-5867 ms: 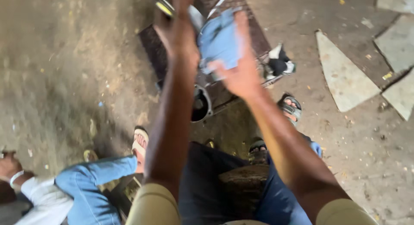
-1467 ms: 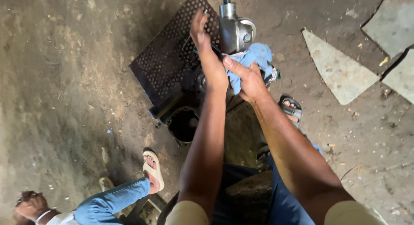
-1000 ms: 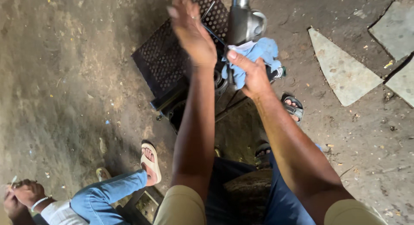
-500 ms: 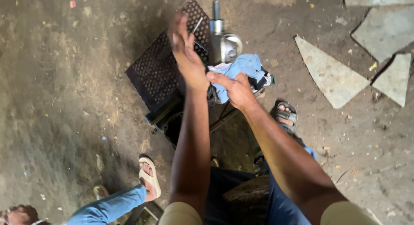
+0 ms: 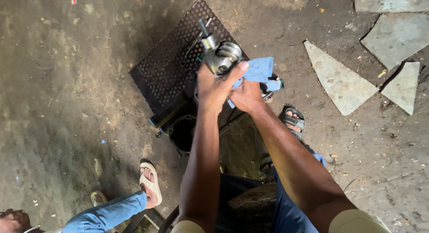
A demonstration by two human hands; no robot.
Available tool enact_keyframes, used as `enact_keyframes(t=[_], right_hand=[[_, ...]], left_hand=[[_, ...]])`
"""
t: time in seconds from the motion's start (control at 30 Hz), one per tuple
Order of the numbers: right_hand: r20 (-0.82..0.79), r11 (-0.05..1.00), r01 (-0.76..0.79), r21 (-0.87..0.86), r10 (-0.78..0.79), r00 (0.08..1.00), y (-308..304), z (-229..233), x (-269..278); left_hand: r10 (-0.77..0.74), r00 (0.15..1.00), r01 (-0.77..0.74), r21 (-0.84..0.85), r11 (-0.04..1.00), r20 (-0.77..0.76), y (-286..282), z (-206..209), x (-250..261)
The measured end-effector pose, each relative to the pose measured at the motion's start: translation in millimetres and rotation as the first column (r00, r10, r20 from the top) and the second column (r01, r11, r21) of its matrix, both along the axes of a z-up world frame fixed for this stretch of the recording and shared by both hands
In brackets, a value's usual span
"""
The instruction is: The person cleans a metallic engine crankshaft with a blue cloth and a green screwdriver. They wipe the crankshaft and then use the screwdriver to clean the grooves and surfaces of the part while seated in a workshop.
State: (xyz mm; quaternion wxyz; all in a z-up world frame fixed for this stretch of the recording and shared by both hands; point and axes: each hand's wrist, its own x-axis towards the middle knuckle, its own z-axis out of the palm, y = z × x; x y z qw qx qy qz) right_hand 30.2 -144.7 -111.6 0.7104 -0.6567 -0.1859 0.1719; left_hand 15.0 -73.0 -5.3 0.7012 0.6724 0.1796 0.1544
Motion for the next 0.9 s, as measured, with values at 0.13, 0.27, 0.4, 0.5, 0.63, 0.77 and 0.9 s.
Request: enact_keyframes(t=[0.13, 0.27, 0.4, 0.5, 0.63, 0.77, 0.9], right_hand=[[-0.016, 0.999, 0.037, 0.021, -0.036, 0.999, 1.4, -3.0, -4.3], [0.183, 0.999, 0.032, -0.040, -0.024, 0.983, -3.6, -4.8, -2.4], [0.091, 0.989, -0.071, 0.133, 0.059, 0.994, -6.3, 0.0, 0.8], [-0.026, 0.979, -0.104, 0.177, 0.111, 0.993, -8.4, 8.9, -4.9], [0.061, 0.988, -0.130, 0.085, 0.125, 0.990, -9.3, 22.1, -12.1], [0.217, 0.984, -0.138, 0.116, 0.110, 0.970, -9.9, 35.8, -23.4], [-0.218, 0.971, -0.235, 0.036, 0.237, 0.947, -25.1, 57.3, -16.6]], left_hand=[[0.206, 0.971, -0.173, 0.245, 0.954, -0.118, -6.4, 8.0, 0.9], [0.237, 0.969, -0.217, 0.224, 0.950, -0.067, -7.1, 4.3, 2.1], [0.213, 0.966, -0.162, 0.302, 0.939, -0.144, 16.3, 1.7, -4.8], [0.154, 0.986, -0.157, -0.058, 0.986, -0.060, 30.7, -1.7, -18.9], [0.147, 0.988, -0.134, -0.215, 0.967, 0.043, 39.1, -2.9, -43.4], [0.225, 0.971, -0.180, -0.380, 0.907, 0.077, 43.5, 9.0, -79.0], [0.272, 0.958, -0.173, -0.585, 0.793, 0.085, 47.0, 43.4, -118.5]])
